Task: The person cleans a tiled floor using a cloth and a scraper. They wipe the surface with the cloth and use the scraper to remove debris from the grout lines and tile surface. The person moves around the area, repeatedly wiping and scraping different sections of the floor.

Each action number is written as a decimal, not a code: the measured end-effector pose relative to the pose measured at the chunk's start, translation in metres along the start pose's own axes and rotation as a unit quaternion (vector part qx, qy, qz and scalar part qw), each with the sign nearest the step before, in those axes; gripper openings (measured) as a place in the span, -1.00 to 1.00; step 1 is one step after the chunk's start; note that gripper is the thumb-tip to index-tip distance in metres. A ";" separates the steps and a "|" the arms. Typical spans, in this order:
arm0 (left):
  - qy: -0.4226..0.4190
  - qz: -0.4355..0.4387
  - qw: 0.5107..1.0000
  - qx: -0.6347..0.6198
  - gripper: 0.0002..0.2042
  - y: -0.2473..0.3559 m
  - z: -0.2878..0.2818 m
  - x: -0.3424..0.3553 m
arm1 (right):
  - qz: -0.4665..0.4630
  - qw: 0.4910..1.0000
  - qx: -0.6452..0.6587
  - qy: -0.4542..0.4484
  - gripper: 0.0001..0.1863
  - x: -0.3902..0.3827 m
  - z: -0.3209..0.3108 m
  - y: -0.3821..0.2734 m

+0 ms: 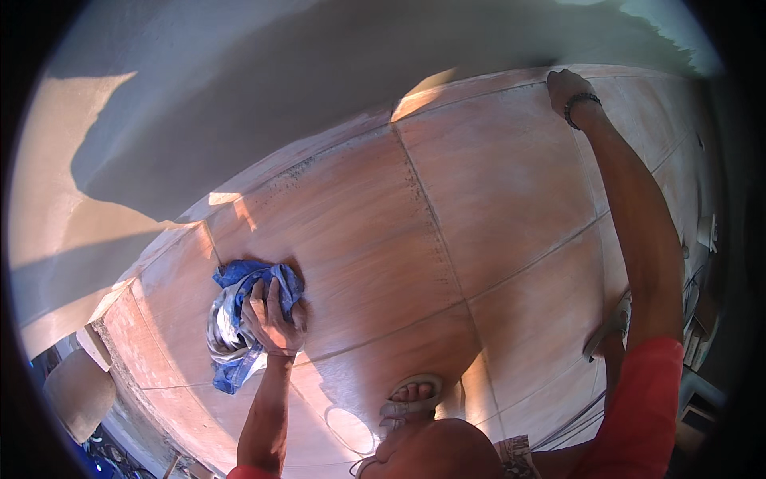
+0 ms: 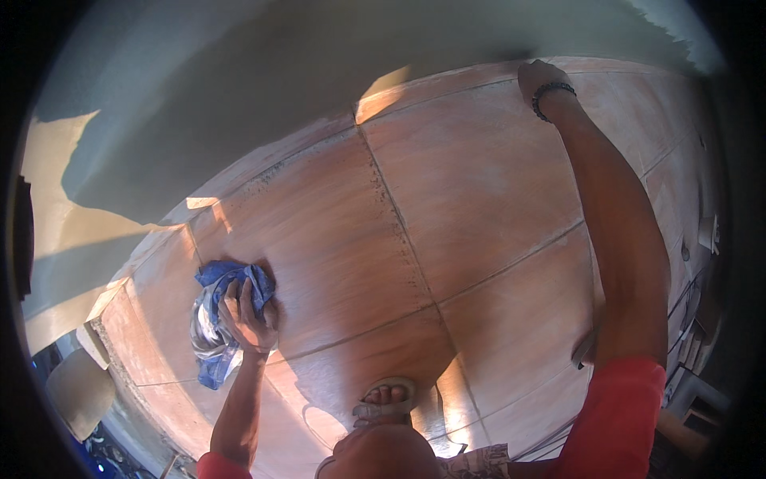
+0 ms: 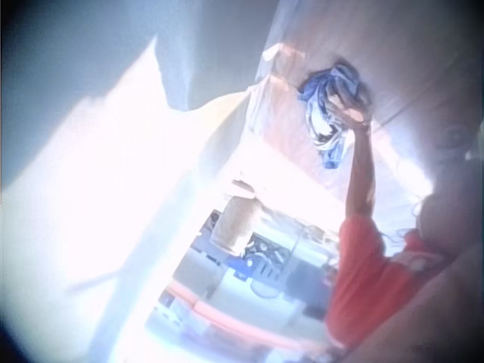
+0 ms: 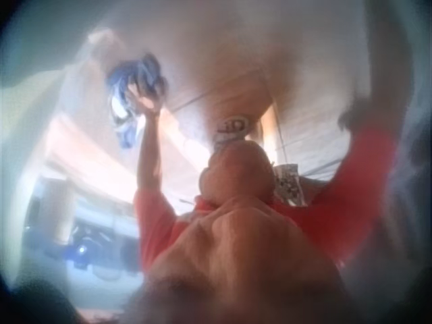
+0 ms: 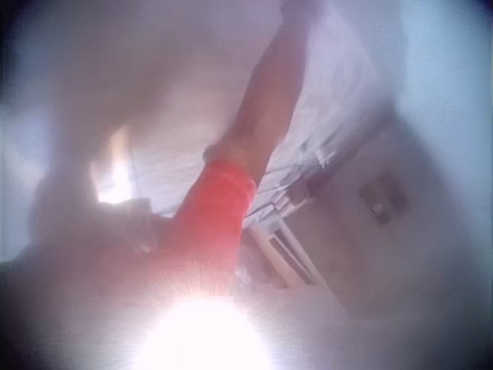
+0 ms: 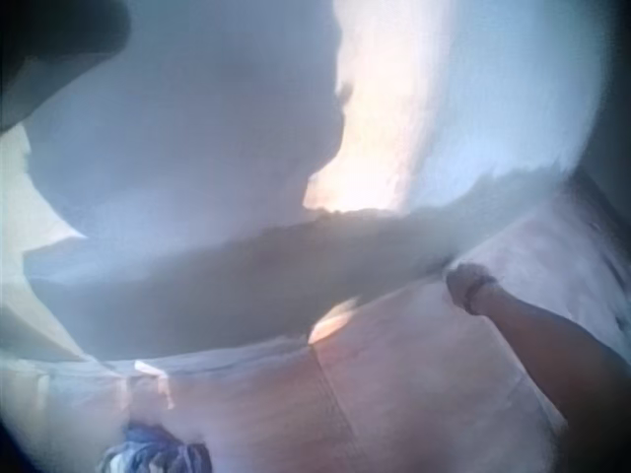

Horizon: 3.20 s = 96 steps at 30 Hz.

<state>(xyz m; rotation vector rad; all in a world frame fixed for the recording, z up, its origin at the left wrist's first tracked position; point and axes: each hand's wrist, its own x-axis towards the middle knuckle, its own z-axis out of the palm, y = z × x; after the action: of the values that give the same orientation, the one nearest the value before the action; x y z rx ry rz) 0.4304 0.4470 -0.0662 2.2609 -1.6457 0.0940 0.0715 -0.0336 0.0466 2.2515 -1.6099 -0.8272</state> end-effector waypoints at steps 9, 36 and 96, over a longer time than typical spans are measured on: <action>0.005 -0.013 0.999 -0.029 -0.48 -0.011 -0.002 -0.004 | -0.220 0.970 0.085 -0.058 -0.75 -0.086 -0.120 -0.190; 0.060 -0.243 0.964 -0.084 -0.56 -0.026 -0.090 -0.130 | -0.410 0.909 0.067 0.032 -0.74 -0.164 -0.220 -0.387; 0.029 -0.337 0.938 0.081 -0.44 -0.079 -0.094 -0.287 | -0.446 0.885 0.129 -0.038 -0.68 -0.250 -0.295 -0.371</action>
<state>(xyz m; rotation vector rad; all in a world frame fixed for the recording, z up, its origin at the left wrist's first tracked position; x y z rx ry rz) 0.4246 0.7590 -0.0682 2.7823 -0.7794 0.1272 0.4761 0.2952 0.1707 3.2264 -0.6388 -0.9160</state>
